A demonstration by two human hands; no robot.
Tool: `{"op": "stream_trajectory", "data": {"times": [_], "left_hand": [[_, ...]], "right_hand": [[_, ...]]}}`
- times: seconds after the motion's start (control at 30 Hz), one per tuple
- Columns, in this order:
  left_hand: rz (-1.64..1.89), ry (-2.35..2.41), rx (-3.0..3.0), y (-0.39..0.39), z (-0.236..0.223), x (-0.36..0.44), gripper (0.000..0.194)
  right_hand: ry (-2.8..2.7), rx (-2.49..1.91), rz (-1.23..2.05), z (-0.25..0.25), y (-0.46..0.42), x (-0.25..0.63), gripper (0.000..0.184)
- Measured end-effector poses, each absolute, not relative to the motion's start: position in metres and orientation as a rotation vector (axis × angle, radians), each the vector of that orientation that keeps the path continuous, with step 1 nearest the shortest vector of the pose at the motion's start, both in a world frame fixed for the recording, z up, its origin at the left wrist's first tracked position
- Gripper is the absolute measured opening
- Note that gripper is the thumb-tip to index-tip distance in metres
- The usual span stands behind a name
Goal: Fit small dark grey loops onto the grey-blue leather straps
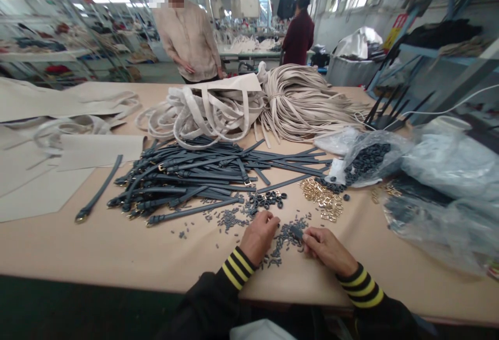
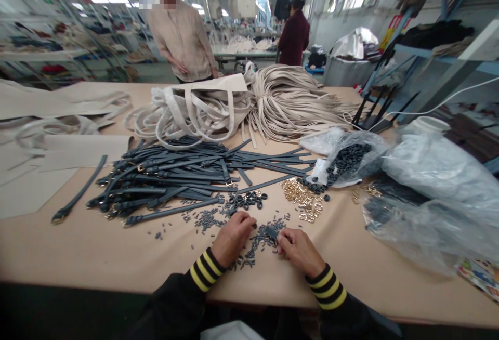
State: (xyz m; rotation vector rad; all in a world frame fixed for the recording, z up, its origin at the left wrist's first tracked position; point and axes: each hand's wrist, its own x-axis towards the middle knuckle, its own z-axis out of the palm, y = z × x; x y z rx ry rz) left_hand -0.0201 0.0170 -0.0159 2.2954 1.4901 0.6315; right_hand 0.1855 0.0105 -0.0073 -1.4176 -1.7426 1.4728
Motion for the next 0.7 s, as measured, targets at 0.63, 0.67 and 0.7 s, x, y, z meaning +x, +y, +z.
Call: {"op": "stream_trajectory", "data": {"times": [0.63,0.67,0.7], "left_hand": [[1.029,1.099,1.407,-0.001,-0.003,0.001,0.011],[1.028,1.088,1.395,-0.002,-0.002,0.001,0.012],[1.030,1.078,1.364,-0.003,-0.002,0.001,0.013]], "right_hand": [[-1.213,-1.188,1.844,-0.011,0.017,0.152,0.031],[-1.202,-1.175,1.869,-0.012,0.016,0.153,0.031],[-1.190,-1.161,1.892,-0.012,0.016,0.153,0.030]]}}
